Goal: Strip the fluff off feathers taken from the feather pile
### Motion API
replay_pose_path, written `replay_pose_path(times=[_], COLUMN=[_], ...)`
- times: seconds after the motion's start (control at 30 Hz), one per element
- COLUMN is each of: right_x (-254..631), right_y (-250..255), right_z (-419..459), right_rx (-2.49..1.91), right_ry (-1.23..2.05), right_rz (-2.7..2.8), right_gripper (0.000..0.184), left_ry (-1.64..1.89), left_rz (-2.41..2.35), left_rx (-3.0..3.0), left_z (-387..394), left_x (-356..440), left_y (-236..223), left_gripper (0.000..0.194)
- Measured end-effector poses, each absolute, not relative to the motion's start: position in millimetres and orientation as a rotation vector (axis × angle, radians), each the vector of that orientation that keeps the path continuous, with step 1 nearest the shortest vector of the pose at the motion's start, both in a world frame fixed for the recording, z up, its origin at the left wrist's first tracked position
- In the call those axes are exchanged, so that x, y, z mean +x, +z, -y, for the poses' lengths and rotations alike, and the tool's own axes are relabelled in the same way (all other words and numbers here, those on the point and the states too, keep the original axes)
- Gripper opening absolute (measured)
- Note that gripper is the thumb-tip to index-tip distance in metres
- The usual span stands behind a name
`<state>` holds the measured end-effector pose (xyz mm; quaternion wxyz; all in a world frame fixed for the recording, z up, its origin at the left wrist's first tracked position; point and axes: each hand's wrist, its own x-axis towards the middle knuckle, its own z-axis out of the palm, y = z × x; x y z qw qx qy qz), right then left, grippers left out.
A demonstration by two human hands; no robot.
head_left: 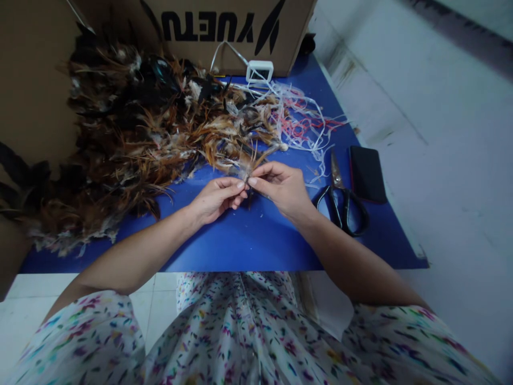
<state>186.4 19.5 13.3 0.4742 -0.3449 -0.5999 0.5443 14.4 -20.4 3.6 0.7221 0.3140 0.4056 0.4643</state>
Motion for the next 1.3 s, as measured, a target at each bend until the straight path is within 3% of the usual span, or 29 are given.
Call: replay_pose_path(times=[0.53, 0.8, 0.97, 1.3], right_x=[185.3, 186.5, 185.0, 174.0], right_y=[14.1, 12.6, 13.1, 10.1], right_z=[-17.7, -20.3, -18.2, -9.5], right_rx=[-0.848, -0.888, -0.874, -0.912], right_ry=[1.170, 1.335, 1.347, 1.422], right_rz=[1.576, 1.456, 1.493, 1.388], right_gripper=[0.011, 0.037, 0.032, 0.040], left_ry=[1.040, 1.184, 1.322, 1.436], left_rz=[-0.885, -0.961, -1.124, -1.457], left_rx=[0.669, 0.735, 0.988, 1.594], left_z=[20.8, 23.3, 24.9, 29.7], left_x=[16.1, 20.2, 18.4, 16.9], left_y=[6.8, 10.6, 6.1, 10.3], left_gripper=[0.038, 0.037, 0.032, 0.012])
